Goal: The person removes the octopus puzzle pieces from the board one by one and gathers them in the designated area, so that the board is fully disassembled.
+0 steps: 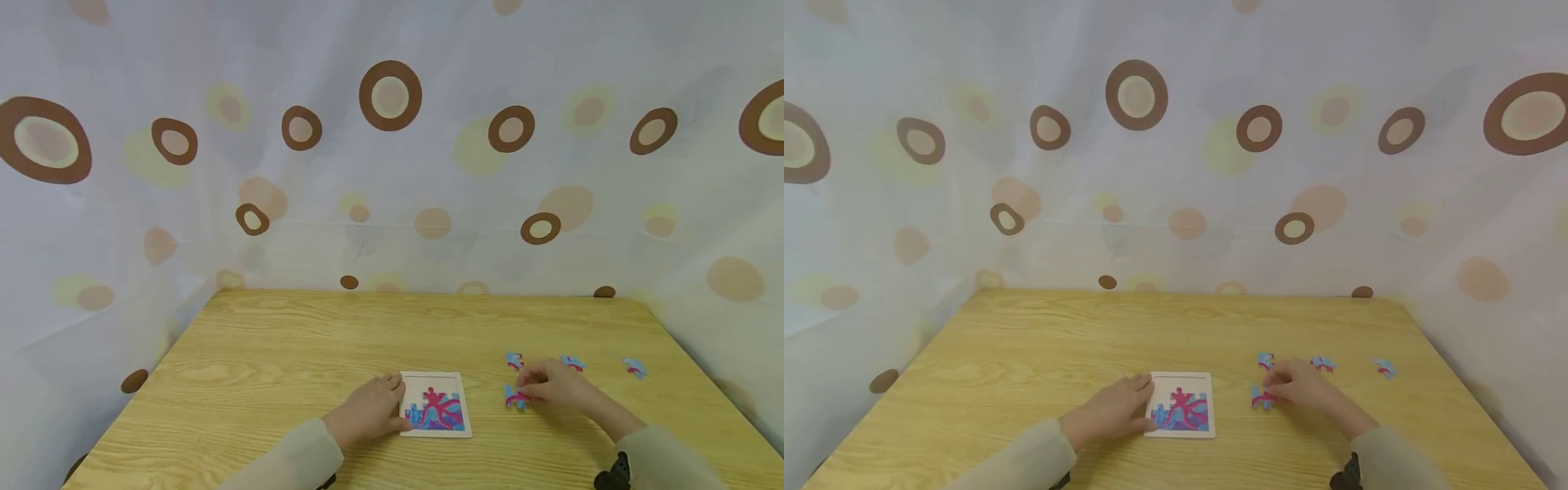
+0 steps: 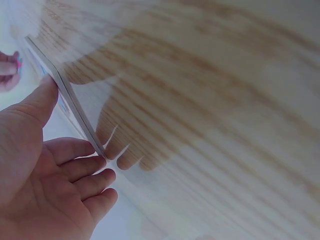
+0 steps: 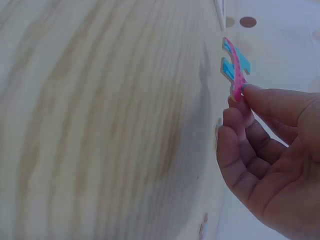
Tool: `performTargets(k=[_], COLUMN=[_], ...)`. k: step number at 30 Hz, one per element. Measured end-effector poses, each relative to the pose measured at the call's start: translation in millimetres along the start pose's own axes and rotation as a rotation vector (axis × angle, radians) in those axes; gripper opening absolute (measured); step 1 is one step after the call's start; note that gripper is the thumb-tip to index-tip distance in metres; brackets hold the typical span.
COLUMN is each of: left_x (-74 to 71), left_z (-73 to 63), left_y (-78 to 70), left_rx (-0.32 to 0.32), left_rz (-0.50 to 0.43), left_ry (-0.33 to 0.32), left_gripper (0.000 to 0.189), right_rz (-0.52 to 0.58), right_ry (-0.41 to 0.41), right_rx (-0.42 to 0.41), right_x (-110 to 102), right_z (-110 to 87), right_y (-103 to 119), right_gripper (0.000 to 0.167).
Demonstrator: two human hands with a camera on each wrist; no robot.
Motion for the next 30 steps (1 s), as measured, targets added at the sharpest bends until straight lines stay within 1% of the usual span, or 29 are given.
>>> performTargets(k=[3,10,21,30], left_x=[-0.6,-1.5,-4.4,-1.8], left_z=[-0.1,-0.5,-1.3,-1.3], left_y=[0.4,0.2,-1.3,-0.2], left_rx=[-0.006,-0.009,-0.005,0.002], left_rz=[-0.010,-0.015,-0.021,-0.012], left_ry=[0.003,0.002,0.011,0.009], left_gripper=[0.070,0.071,0.070,0.070], right_rz=[-0.023,0.006,-0.022,0.004], right_ry=[-0.008,-0.005,0.012,0.018], right_rx=[0.015,0.055,0.045,0.063], right_x=[-5,-7,-7,-7], right_z=[-7.6,-18.6,-18.7,-17.2], right_y=[-6,-15,-19,-18], right_gripper=[0.009,0.011,0.009,0.009])
Point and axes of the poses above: each hand's wrist, its own z-axis towards the middle knuckle, its own x-axis out of the palm, y = z × x, the point moved 3 cm from there along z, towards the middle knuckle, and after that the axes turned 15 degrees about z, right-handed, at the moved point
